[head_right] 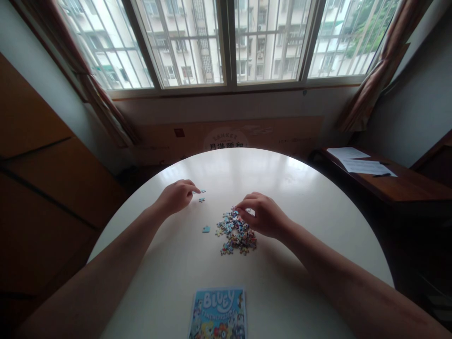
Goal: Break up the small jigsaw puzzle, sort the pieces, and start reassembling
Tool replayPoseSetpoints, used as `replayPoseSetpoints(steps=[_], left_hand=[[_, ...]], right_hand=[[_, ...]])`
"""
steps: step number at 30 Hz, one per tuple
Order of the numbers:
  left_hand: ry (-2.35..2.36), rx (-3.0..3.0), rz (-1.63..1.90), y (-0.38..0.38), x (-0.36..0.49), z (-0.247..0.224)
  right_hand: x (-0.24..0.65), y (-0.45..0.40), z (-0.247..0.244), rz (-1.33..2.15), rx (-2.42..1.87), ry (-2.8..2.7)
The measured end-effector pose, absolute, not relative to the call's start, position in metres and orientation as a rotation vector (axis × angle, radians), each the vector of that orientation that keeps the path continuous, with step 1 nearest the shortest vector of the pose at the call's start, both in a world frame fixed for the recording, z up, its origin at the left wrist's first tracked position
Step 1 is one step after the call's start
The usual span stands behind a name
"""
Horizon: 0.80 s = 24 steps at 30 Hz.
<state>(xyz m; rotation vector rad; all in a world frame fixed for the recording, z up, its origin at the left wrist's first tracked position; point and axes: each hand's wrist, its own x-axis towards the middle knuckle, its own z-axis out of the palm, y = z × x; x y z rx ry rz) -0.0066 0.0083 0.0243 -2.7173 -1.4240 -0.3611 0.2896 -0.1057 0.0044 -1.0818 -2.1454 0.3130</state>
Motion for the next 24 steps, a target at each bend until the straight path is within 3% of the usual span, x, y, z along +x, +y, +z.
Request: replayPoseSetpoints(steps=[24], left_hand=[[-1.262,-2.627,-0.242,0.011,0.018,-0.003]], right_hand=[[0.295,-0.099,-0.004,0.287,-1.147,-2.103]])
